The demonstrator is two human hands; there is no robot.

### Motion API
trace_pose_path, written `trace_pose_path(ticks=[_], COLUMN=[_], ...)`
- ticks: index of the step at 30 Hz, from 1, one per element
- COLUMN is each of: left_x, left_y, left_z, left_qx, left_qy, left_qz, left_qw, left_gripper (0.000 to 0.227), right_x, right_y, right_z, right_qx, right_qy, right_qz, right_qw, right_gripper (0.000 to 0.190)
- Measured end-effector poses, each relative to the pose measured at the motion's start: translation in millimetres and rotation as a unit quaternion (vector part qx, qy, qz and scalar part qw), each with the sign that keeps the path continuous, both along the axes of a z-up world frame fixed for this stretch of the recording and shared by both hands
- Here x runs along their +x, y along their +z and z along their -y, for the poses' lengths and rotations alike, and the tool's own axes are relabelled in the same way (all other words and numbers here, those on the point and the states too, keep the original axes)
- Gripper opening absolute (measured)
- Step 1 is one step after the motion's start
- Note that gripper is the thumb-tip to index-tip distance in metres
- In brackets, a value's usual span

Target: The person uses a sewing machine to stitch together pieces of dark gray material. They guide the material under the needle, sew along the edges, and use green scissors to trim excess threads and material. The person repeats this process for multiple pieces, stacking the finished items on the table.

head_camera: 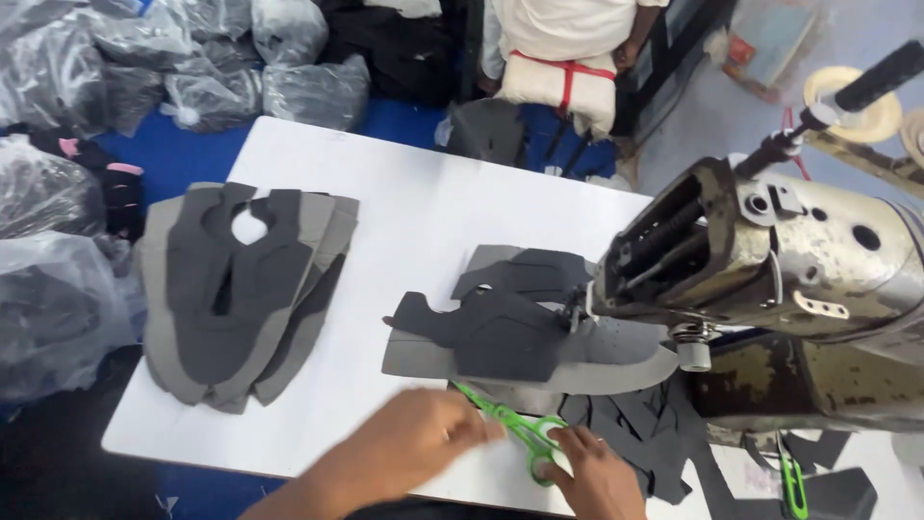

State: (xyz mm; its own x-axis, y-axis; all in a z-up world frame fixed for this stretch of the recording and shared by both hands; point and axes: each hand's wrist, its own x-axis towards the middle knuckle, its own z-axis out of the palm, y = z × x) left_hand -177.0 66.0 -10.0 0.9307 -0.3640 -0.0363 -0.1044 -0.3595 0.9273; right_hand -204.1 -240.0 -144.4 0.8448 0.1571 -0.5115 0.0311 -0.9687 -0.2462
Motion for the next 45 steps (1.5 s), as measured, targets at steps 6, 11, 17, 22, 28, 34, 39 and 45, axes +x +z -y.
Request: trace_pose_path(ticks=[6, 11, 17, 22, 28, 34, 39, 45], left_x=[5, 33, 66, 68, 76, 68, 64, 60], left_y=[-76, -71, -55, -50, -57, -52, -58, -64], left_z=[59, 99, 78, 85, 74, 79, 84, 93], left_qx=[-0.067, -0.351, -0.376, -0.409, -0.371, -0.377, -0.418, -0.468], left_qy=[-0.102, 0.150, 0.177, 0.181, 0.137, 0.131, 0.149, 0.169], left_qz=[-0.276, -0.356, -0.322, -0.324, -0.333, -0.317, -0.304, -0.277], left_qw=[0.953, 0.853, 0.851, 0.834, 0.856, 0.860, 0.843, 0.822], left_gripper=[0.044, 0.046, 0.038, 0.036, 0.031, 0.031, 0.034, 0.036], right_x=[-13, 26, 42, 38, 33, 33, 36, 41], right_y=[76, 119, 126, 123, 114, 120, 119, 122], right_z=[1, 1, -14, -19, -23, -20, -17, -19], right_qx=[0.196, 0.084, 0.120, 0.123, 0.103, 0.079, 0.045, 0.039], right_qy=[-0.081, 0.060, 0.107, 0.099, 0.088, 0.080, 0.074, 0.066], right_qz=[0.324, 0.505, 0.493, 0.505, 0.519, 0.511, 0.499, 0.513], right_qw=[0.922, 0.857, 0.855, 0.849, 0.844, 0.852, 0.862, 0.855], right_gripper=[0.033, 0.041, 0.044, 0.042, 0.036, 0.037, 0.039, 0.036])
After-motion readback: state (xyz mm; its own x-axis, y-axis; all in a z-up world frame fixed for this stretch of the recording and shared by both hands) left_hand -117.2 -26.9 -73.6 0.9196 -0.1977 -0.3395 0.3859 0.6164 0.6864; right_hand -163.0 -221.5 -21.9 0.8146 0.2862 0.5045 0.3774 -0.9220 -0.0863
